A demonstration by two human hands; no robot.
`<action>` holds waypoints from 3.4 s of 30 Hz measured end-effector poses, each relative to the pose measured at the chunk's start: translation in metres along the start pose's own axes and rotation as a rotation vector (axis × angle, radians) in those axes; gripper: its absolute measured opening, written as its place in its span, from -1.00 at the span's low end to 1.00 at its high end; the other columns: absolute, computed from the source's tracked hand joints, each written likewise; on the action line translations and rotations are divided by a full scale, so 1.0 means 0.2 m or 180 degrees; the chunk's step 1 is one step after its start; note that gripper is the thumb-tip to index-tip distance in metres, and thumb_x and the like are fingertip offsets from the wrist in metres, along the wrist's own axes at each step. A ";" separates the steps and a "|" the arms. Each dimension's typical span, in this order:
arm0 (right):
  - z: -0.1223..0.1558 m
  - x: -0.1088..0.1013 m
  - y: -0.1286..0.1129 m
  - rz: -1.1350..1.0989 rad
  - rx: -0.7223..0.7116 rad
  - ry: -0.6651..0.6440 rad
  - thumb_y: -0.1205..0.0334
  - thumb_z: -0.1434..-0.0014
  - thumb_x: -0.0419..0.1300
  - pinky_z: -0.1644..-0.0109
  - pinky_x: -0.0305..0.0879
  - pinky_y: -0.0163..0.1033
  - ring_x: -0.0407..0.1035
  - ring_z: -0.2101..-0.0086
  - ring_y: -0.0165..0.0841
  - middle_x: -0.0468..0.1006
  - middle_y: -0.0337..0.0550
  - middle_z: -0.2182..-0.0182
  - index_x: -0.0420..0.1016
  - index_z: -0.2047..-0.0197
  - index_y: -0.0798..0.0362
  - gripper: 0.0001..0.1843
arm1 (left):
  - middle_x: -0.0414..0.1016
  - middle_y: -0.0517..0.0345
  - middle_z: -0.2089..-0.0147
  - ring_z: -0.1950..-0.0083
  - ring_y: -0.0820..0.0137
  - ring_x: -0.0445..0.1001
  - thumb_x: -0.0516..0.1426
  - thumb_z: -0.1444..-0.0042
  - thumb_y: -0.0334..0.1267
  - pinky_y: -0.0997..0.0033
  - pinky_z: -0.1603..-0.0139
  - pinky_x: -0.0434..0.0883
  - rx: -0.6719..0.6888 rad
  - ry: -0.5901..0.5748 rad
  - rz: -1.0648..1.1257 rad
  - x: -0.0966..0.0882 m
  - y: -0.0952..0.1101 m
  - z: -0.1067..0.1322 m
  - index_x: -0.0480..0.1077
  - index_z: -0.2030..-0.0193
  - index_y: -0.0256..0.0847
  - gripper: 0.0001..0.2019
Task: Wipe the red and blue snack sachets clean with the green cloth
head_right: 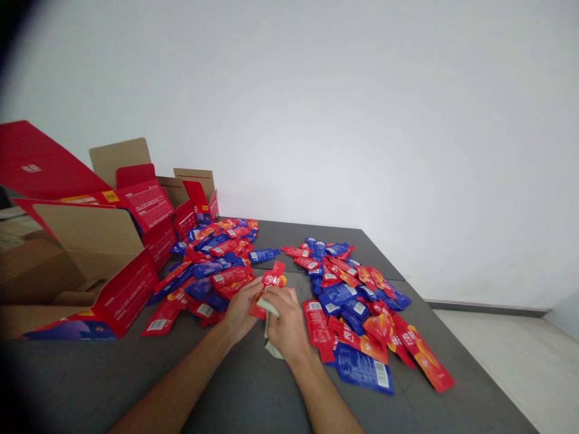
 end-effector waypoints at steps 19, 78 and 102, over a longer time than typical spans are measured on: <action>0.00 -0.02 0.03 -0.0326 0.0541 0.0633 0.32 -0.26 0.16 -0.13 0.37 -0.04 0.42 -0.01 -0.22 0.57 -0.08 0.02 0.57 0.03 -0.09 -0.74 | 0.61 -0.05 0.12 0.10 0.26 0.56 0.28 -0.07 -0.15 0.37 0.04 0.43 0.0085 0.0430 -0.0383 0.01 -0.01 0.01 0.56 0.15 -0.30 -0.72; 0.00 -0.08 0.09 0.0342 0.0744 0.0208 0.40 -0.10 0.16 0.03 0.45 -0.03 0.52 0.16 -0.18 0.66 -0.14 0.17 0.64 0.16 -0.09 -0.69 | 0.36 -0.18 -0.20 -0.32 -0.09 0.13 0.17 0.01 -0.41 -0.13 -0.38 -0.06 0.1838 0.1615 -0.4980 -0.30 0.27 -0.03 0.51 0.10 -0.21 -0.71; -0.06 -0.45 0.17 0.0653 0.2072 0.0312 0.15 -0.04 0.18 0.27 0.32 -0.23 0.52 0.36 -0.22 0.68 -0.17 0.37 0.68 0.24 0.00 -0.71 | 0.39 -0.14 -0.13 -0.20 -0.01 0.23 0.14 -0.09 -0.02 -0.13 -0.34 0.01 0.1125 -0.1474 -0.6048 0.17 -0.26 0.13 0.42 -0.11 -0.20 -0.52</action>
Point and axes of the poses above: each hand's wrist, its own z-axis away from the middle knuckle, its own x-axis out of the palm, y = z × x, the point moved 1 cm from there along -z, towards the middle knuckle
